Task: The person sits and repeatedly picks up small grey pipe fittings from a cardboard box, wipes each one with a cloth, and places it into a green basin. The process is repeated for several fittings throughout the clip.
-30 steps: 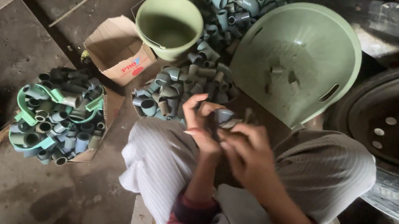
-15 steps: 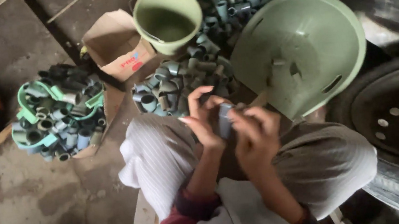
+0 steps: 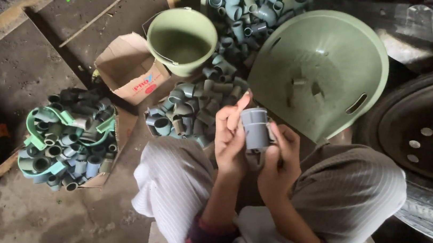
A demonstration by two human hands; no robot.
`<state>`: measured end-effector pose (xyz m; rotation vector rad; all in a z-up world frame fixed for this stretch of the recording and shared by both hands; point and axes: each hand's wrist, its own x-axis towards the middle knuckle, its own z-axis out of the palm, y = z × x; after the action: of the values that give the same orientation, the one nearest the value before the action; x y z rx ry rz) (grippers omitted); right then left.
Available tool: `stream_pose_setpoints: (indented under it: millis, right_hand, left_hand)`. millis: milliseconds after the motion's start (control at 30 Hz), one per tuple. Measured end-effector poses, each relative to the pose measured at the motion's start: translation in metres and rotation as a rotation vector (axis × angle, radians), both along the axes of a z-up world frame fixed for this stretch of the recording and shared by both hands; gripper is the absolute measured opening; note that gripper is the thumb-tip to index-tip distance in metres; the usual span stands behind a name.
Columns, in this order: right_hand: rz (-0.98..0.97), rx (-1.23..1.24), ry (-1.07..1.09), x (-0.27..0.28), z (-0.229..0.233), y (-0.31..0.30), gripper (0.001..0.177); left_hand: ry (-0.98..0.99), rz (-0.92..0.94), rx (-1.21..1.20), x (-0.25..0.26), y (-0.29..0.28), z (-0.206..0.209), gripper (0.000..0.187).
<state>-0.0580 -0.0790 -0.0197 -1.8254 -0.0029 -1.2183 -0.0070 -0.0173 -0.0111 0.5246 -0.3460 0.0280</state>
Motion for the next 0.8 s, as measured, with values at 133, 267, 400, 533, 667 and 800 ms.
stream_pose_setpoints:
  millis: [133, 267, 400, 533, 667, 800]
  right_hand:
    - [0.038, 0.085, -0.001, -0.001, 0.016, -0.007, 0.036]
    - [0.058, 0.062, 0.074, -0.006, 0.015, -0.006, 0.026]
    - [0.141, 0.006, 0.064, -0.011, -0.012, -0.013, 0.016]
    - [0.059, 0.168, 0.18, -0.013, 0.017, -0.018, 0.023]
    - [0.166, 0.44, 0.1, -0.004, 0.03, -0.009, 0.04]
    - [0.19, -0.058, 0.249, -0.001, 0.028, -0.007, 0.037]
  left_hand:
    - [-0.08, -0.041, 0.075, 0.006, 0.005, 0.003, 0.057]
    - [-0.159, 0.026, 0.289, 0.006, 0.004, -0.051, 0.079]
    - [-0.111, -0.048, 0.171, 0.001, 0.003, -0.023, 0.068]
    - [-0.144, -0.017, 0.037, 0.002, -0.011, -0.031, 0.056]
    - [-0.06, -0.03, -0.031, 0.004, -0.016, -0.037, 0.047]
    - [0.096, 0.25, 0.29, -0.007, -0.019, -0.02, 0.055]
